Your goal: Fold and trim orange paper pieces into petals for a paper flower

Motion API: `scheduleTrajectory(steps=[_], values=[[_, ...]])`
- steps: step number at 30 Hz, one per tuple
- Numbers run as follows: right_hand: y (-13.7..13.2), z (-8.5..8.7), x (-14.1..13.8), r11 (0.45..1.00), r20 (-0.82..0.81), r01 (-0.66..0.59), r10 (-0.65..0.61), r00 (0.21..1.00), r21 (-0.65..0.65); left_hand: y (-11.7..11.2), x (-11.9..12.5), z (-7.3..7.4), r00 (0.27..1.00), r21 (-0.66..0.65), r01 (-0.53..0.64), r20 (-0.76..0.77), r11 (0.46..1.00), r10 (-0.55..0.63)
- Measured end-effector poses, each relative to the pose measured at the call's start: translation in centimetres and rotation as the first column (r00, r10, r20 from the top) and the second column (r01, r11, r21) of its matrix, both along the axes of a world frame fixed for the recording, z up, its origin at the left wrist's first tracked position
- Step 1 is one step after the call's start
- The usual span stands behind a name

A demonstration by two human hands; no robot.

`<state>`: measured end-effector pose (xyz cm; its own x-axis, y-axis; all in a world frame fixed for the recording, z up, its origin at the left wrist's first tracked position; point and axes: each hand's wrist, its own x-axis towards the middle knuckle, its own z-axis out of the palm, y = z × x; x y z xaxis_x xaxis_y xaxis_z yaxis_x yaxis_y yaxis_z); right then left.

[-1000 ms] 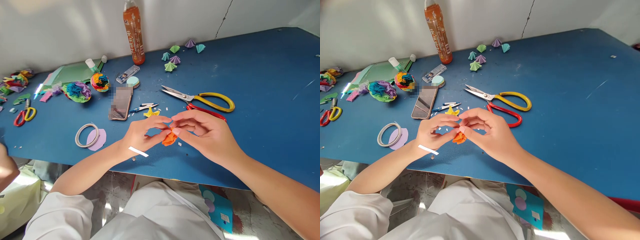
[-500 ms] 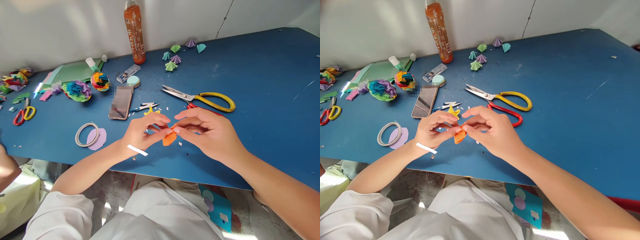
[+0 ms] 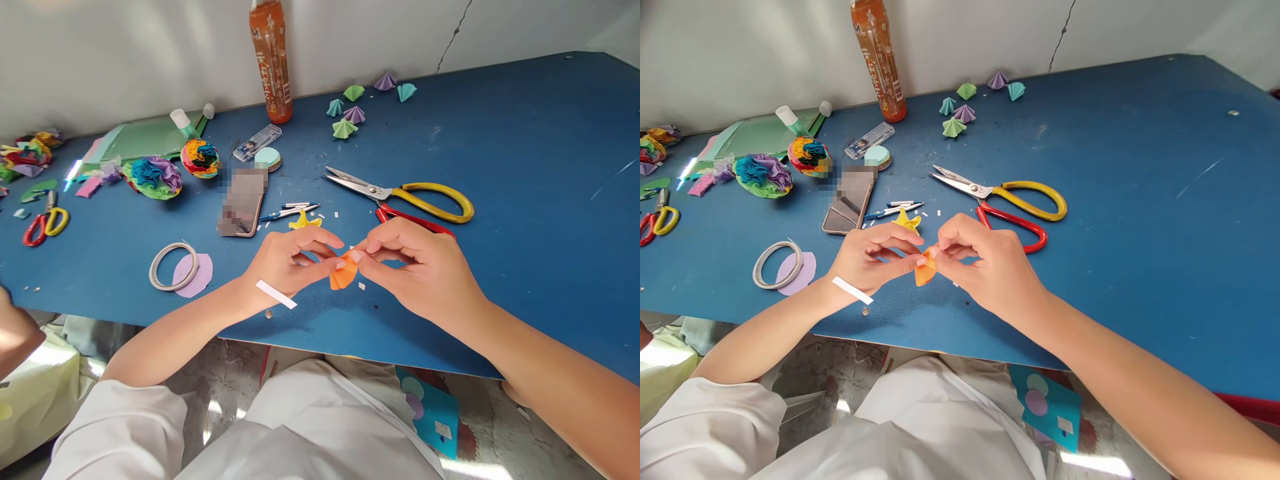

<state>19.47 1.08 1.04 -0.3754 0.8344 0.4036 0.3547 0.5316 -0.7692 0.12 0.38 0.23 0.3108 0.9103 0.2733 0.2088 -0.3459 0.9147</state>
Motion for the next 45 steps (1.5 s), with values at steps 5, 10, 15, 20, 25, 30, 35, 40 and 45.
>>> scheduleTrajectory(steps=[5,10,15,20,25,30,35,40,45], values=[[0.1,-0.2,0.0,0.996,0.036,-0.033,0.030,0.999,0.084,0.0,0.0,0.1,0.999,0.051,0.011,-0.053,0.999,-0.008],[0.1,-0.2,-0.1,0.995,0.047,-0.054,0.051,0.998,0.081,0.1,-0.1,0.1,0.996,0.022,0.003,-0.089,1.000,-0.001],[-0.4,0.1,-0.3,0.999,0.029,0.043,-0.042,0.999,-0.006,0.1,-0.2,0.4,0.991,0.035,0.008,-0.135,0.999,-0.003],[-0.3,0.3,-0.3,1.000,0.060,-0.003,0.003,0.998,0.004,0.1,-0.1,0.2,0.994,0.049,0.026,-0.110,0.998,-0.021],[-0.1,0.1,-0.3,0.998,0.046,-0.056,0.056,0.997,0.007,-0.1,0.0,0.3,0.998,0.012,-0.005,-0.061,1.000,0.006],[0.1,0.6,-0.3,1.000,0.027,0.006,-0.005,1.000,-0.030,-0.1,0.0,0.3,1.000,0.060,-0.019,-0.018,0.998,0.020],[3.0,1.6,2.8,0.945,0.375,0.305,-0.327,0.868,0.118,0.3,-0.2,-0.1,1.000,0.042,-0.015,0.019,0.999,0.015],[6.9,0.5,6.3,0.941,0.703,0.334,-0.276,0.656,0.058,1.0,-0.1,-0.6,0.996,-0.042,-0.033,0.086,0.999,0.037],[8.4,0.2,6.8,0.947,0.722,0.320,-0.239,0.649,0.026,1.9,-0.3,-0.7,0.979,-0.070,-0.002,0.204,0.998,0.016]])
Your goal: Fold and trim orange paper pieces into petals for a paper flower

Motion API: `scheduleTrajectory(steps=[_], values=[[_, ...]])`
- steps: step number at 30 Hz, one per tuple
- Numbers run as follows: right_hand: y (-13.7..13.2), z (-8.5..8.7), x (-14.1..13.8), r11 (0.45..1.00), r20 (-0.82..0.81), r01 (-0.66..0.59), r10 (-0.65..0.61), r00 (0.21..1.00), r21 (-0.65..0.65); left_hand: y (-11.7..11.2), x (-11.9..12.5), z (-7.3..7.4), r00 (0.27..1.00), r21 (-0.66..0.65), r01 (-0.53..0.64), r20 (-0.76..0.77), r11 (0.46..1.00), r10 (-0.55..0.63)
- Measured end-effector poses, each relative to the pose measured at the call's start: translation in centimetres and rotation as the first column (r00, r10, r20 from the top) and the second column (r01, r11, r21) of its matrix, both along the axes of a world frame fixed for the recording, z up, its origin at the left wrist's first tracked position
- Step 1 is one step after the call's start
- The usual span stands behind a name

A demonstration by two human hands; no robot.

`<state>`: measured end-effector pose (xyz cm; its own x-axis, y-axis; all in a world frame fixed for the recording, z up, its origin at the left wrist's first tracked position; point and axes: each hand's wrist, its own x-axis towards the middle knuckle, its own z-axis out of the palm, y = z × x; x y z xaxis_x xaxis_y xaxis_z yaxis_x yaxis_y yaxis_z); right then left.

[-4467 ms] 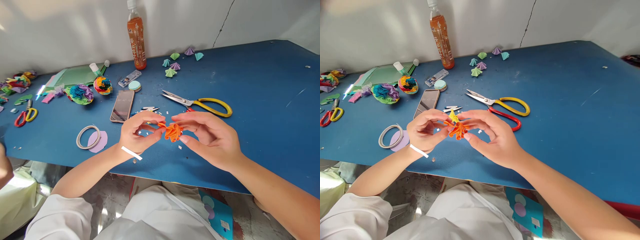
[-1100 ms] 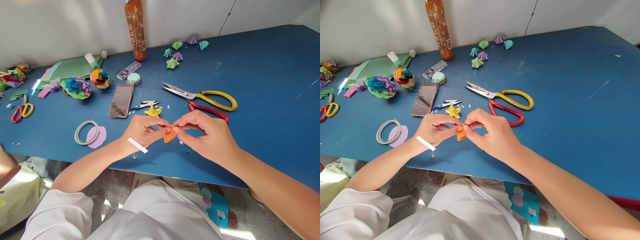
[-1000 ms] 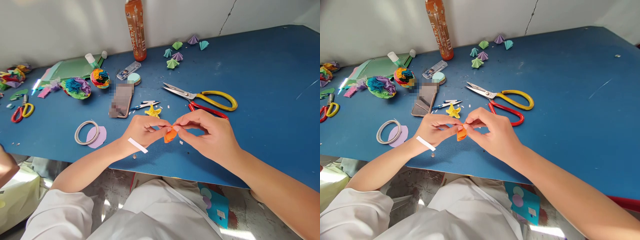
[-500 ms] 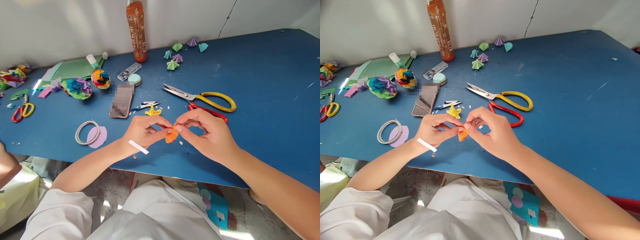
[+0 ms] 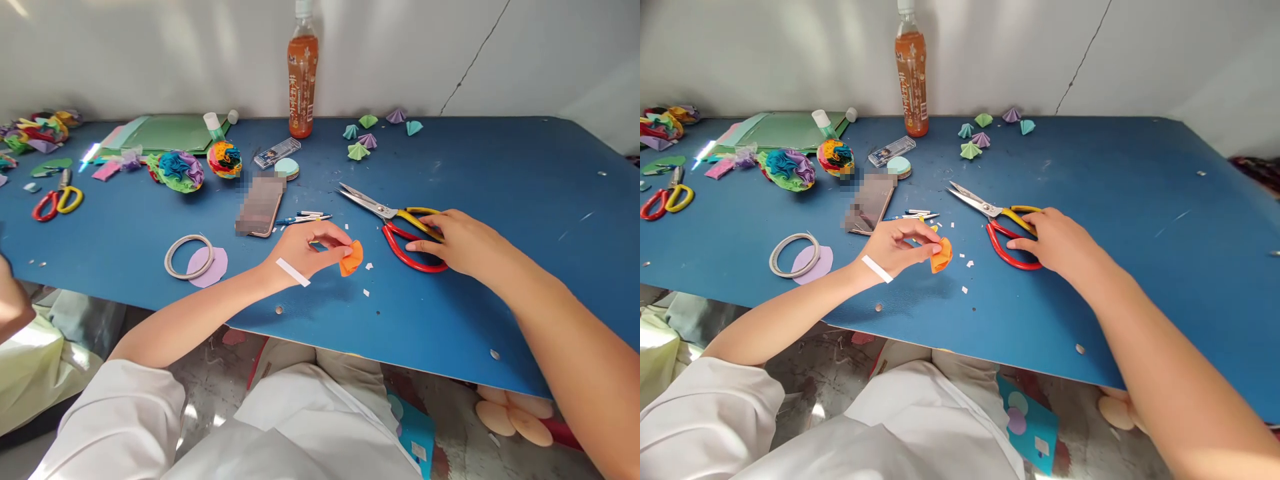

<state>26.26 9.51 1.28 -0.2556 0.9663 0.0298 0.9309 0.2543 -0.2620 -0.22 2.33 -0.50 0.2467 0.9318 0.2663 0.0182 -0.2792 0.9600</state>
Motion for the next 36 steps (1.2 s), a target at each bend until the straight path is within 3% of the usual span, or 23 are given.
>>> scheduleTrajectory(steps=[6,9,15,20,23,26,29,36], values=[[-0.5,0.8,1.0,0.992,-0.056,-0.042,0.036,0.998,-0.116,0.6,-0.4,0.7,0.998,-0.165,0.035,0.062,0.986,-0.026],[-1.5,0.9,2.2,0.996,-0.095,-0.005,-0.003,0.995,-0.092,0.3,-0.3,1.2,0.994,-0.245,0.064,0.101,0.967,-0.040],[-2.7,2.1,3.6,0.964,-0.139,0.128,-0.098,0.985,0.232,0.1,-0.1,1.7,0.991,-0.382,0.106,0.117,0.918,-0.065],[-3.2,3.6,1.0,0.917,-0.161,0.131,-0.075,0.984,0.377,0.5,-0.3,1.2,0.990,-0.448,0.135,0.087,0.884,-0.107],[-3.8,4.5,-0.8,0.914,-0.050,0.006,0.016,0.999,0.405,0.6,-0.4,1.2,0.989,-0.456,0.147,0.071,0.878,-0.129],[-4.6,4.3,-1.5,0.860,0.054,-0.126,0.115,0.992,0.494,0.6,-0.5,1.4,0.990,-0.471,0.141,0.044,0.871,-0.137],[-5.2,3.4,-1.6,0.801,0.179,-0.216,0.138,0.974,0.558,0.6,-0.6,1.3,0.985,-0.461,0.171,0.052,0.871,-0.166],[-5.0,2.4,-2.0,0.889,0.319,-0.272,0.154,0.935,0.367,0.4,-0.7,0.8,0.960,-0.499,0.279,0.157,0.820,-0.231]])
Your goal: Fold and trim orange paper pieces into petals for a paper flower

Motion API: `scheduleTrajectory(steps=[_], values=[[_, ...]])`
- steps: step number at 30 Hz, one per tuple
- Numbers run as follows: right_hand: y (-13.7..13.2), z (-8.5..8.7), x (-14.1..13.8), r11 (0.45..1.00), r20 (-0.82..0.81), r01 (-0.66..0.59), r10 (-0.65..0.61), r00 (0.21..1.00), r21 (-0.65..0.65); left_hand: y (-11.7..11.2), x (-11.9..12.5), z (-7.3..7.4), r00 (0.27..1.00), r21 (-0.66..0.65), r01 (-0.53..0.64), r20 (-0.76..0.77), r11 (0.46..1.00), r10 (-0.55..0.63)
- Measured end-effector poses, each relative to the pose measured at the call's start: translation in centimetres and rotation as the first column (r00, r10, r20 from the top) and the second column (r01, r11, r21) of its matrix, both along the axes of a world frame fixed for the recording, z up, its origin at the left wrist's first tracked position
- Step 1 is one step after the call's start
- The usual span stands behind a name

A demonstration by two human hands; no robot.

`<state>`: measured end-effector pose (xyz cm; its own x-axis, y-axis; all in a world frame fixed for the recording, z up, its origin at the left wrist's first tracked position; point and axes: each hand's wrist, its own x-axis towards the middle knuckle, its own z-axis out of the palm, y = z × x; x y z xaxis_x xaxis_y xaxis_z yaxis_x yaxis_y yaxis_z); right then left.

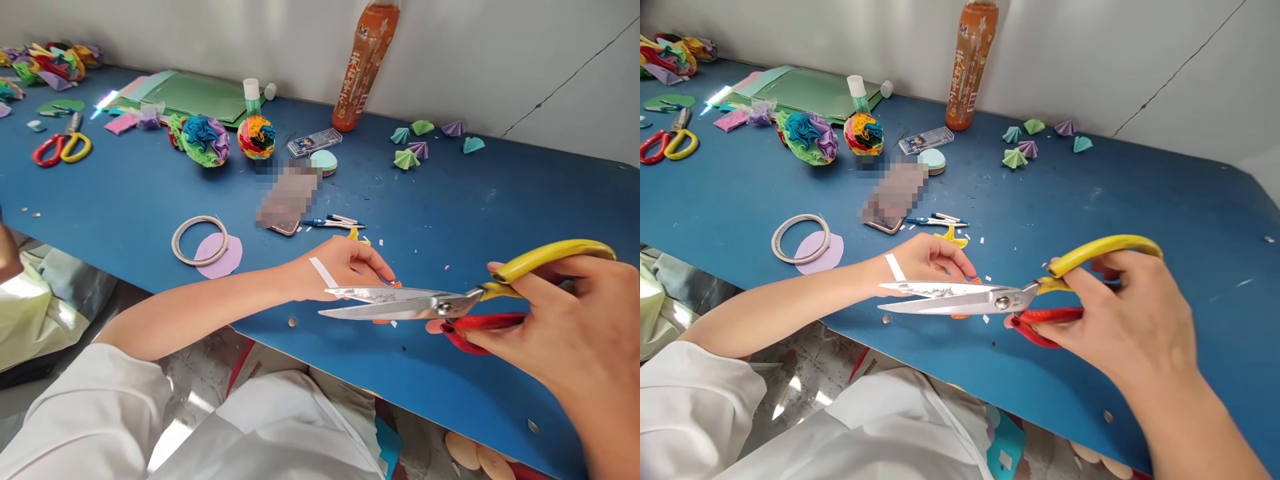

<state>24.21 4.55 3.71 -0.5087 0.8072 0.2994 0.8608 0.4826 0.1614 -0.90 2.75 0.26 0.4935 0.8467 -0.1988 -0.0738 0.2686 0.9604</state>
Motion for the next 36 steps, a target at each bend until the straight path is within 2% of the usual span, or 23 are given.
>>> scheduleTrajectory(steps=[4,9,12,18,27,32,36], values=[[0.3,-0.2,0.1,0.996,0.048,-0.051,0.047,0.998,0.077,0.0,-0.2,0.3,0.999,-0.004,0.016,-0.050,1.000,-0.016],[0.5,-0.3,0.0,0.990,0.139,-0.105,0.092,0.986,0.096,-0.1,-0.4,0.5,0.999,-0.034,0.052,0.003,0.998,-0.052],[0.6,-0.3,0.0,0.982,0.194,-0.123,0.093,0.977,0.145,-0.2,-0.3,0.4,0.998,-0.009,0.062,-0.020,0.998,-0.063],[0.7,-0.4,-0.2,0.943,0.208,-0.261,0.218,0.953,0.208,-0.2,-0.2,-0.1,0.996,-0.023,0.082,-0.041,0.996,-0.083],[0.6,-0.1,-0.9,0.968,0.083,-0.237,0.230,0.970,0.087,-0.3,0.2,0.0,0.997,-0.076,0.073,-0.030,0.994,-0.076],[0.1,0.2,-1.3,0.992,-0.001,-0.119,0.119,0.993,-0.048,-0.3,0.2,-0.2,0.995,-0.046,0.087,-0.048,0.995,-0.089],[0.0,0.3,-1.5,0.993,-0.052,-0.090,0.085,0.995,-0.083,-0.2,0.1,-0.4,0.992,0.001,0.097,-0.080,0.995,-0.097]])
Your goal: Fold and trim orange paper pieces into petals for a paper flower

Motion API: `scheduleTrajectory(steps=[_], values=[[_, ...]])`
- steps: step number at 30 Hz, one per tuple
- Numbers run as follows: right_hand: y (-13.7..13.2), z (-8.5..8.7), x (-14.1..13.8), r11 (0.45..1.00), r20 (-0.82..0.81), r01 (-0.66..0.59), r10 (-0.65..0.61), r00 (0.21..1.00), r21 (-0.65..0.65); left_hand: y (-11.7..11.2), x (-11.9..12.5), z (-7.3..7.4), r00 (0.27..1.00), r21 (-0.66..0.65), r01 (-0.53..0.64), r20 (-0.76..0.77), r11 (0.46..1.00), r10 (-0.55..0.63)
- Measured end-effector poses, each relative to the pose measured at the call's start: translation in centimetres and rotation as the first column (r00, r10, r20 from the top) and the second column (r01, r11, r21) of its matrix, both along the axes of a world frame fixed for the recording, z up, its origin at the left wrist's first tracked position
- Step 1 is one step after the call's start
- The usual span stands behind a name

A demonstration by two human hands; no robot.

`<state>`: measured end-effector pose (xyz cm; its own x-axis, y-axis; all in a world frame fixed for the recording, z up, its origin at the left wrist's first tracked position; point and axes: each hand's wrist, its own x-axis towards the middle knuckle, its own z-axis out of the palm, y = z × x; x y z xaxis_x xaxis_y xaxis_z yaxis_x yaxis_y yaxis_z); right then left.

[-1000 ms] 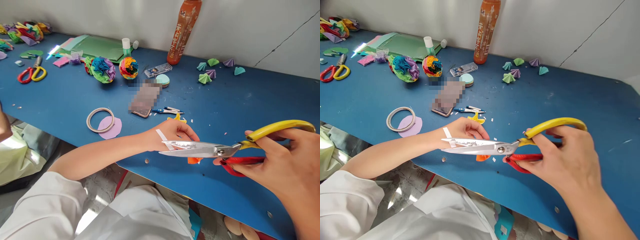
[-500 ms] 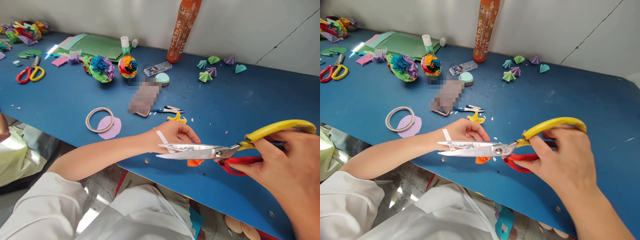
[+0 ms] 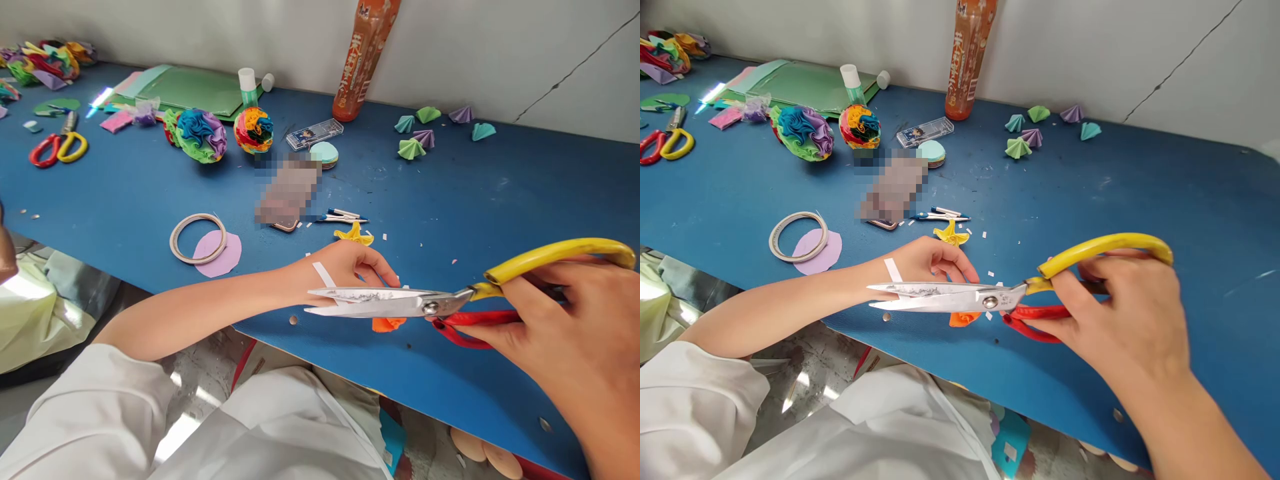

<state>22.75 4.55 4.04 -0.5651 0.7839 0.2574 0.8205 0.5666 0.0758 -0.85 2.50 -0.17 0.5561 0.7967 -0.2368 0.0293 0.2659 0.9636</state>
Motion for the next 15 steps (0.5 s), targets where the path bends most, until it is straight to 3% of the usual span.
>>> scheduleTrajectory(steps=[3,9,15], values=[[0.12,0.02,-0.14,1.000,-0.031,0.007,-0.007,0.999,-0.012,0.02,0.00,-0.25,1.000,0.021,0.009,-0.009,1.000,-0.008],[-0.06,0.02,-0.68,0.988,-0.244,0.070,-0.102,0.964,-0.137,-0.03,0.09,-0.19,0.999,0.044,0.008,-0.033,0.999,-0.007],[-0.25,0.59,-0.97,0.991,-0.204,0.066,-0.089,0.975,-0.117,-0.03,0.02,-0.17,0.999,0.061,0.022,-0.026,0.998,-0.020]])
